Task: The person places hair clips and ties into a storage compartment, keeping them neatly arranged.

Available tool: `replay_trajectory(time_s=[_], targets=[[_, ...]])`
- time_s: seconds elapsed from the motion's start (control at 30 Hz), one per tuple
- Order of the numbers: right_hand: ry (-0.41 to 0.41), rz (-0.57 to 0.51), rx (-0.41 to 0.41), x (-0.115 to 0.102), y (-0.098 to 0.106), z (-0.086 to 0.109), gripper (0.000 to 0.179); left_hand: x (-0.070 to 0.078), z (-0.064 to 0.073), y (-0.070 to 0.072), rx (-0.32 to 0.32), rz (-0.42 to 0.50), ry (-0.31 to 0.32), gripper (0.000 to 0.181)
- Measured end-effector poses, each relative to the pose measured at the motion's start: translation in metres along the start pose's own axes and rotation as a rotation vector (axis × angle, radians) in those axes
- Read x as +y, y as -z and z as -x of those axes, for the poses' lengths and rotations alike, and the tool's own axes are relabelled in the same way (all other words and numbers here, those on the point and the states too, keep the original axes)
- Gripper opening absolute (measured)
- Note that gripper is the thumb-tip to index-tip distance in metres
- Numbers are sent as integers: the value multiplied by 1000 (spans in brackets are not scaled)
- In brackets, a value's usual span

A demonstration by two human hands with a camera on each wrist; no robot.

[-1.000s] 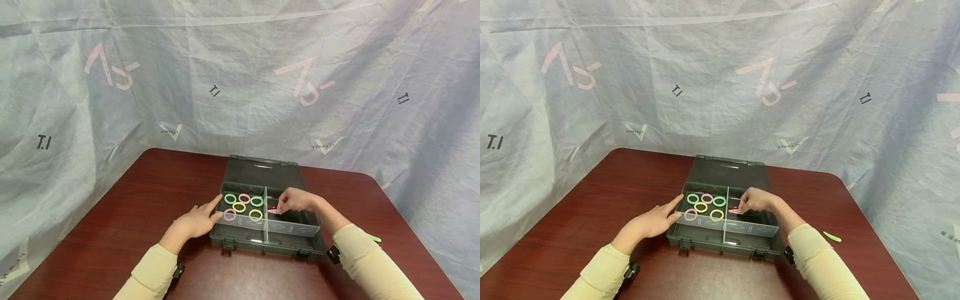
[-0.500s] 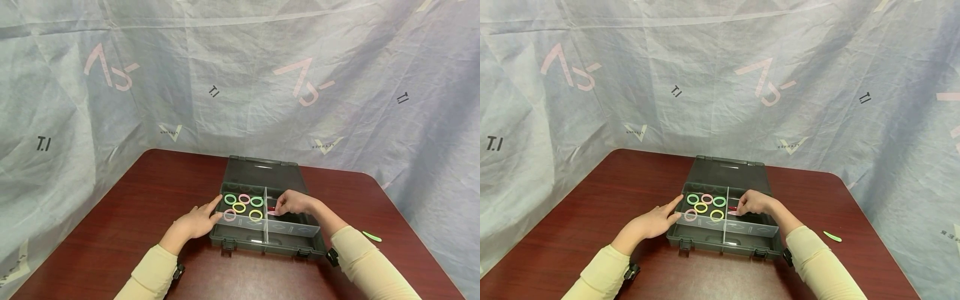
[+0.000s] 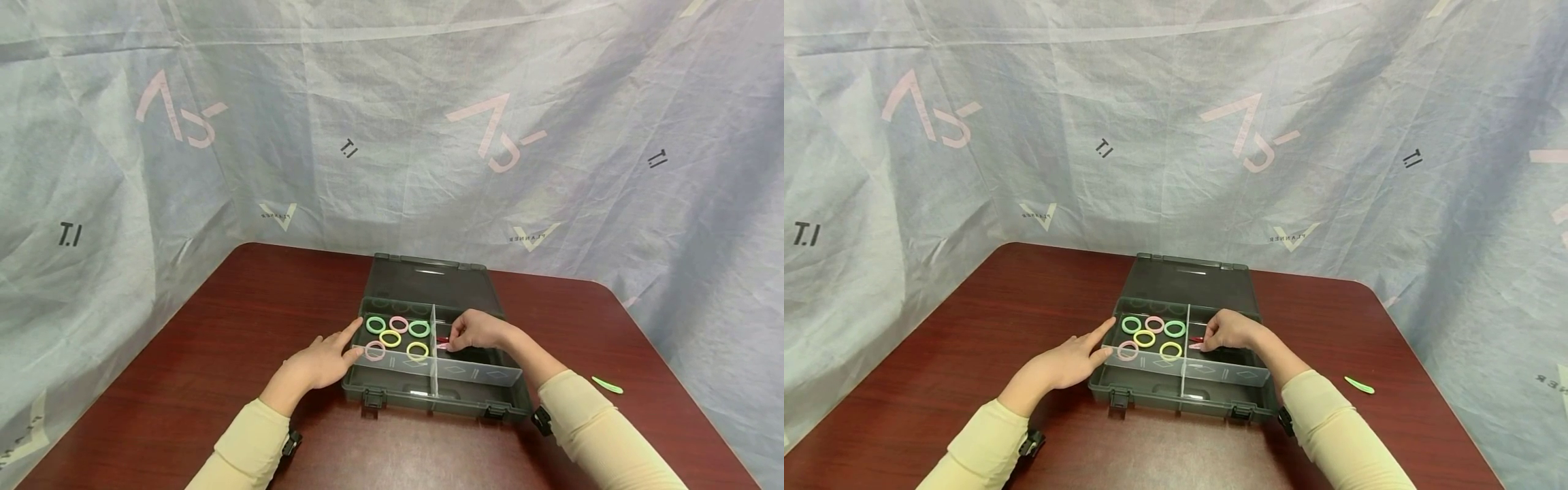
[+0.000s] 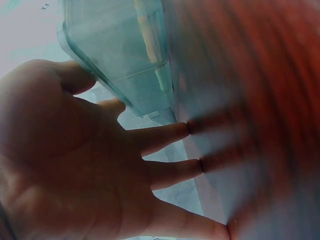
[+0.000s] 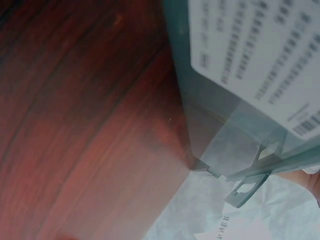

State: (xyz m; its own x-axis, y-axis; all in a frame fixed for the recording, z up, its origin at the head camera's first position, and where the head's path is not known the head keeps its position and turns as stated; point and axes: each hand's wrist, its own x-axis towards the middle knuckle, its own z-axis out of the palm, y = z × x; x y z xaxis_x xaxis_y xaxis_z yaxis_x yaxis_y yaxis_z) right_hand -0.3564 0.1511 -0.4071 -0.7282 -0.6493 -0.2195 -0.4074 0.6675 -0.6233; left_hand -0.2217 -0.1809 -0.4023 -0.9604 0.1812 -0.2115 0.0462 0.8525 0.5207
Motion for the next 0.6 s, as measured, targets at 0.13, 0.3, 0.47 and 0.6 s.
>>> replay_trajectory(time_s=[0.13,0.3,0.47,0.6], targets=[[-6,33,18,0,-1,0,16,1,1,1,1,2,-4,64],[-6,85,44,-2,-3,-1,21,1,0,0,2,6,-3,64],[-20,104,45,-4,-4,-1,25,0,-1,-1,1,12,2,65],[-20,105,44,-4,-4,-1,26,-1,-2,-1,1,19,0,65]])
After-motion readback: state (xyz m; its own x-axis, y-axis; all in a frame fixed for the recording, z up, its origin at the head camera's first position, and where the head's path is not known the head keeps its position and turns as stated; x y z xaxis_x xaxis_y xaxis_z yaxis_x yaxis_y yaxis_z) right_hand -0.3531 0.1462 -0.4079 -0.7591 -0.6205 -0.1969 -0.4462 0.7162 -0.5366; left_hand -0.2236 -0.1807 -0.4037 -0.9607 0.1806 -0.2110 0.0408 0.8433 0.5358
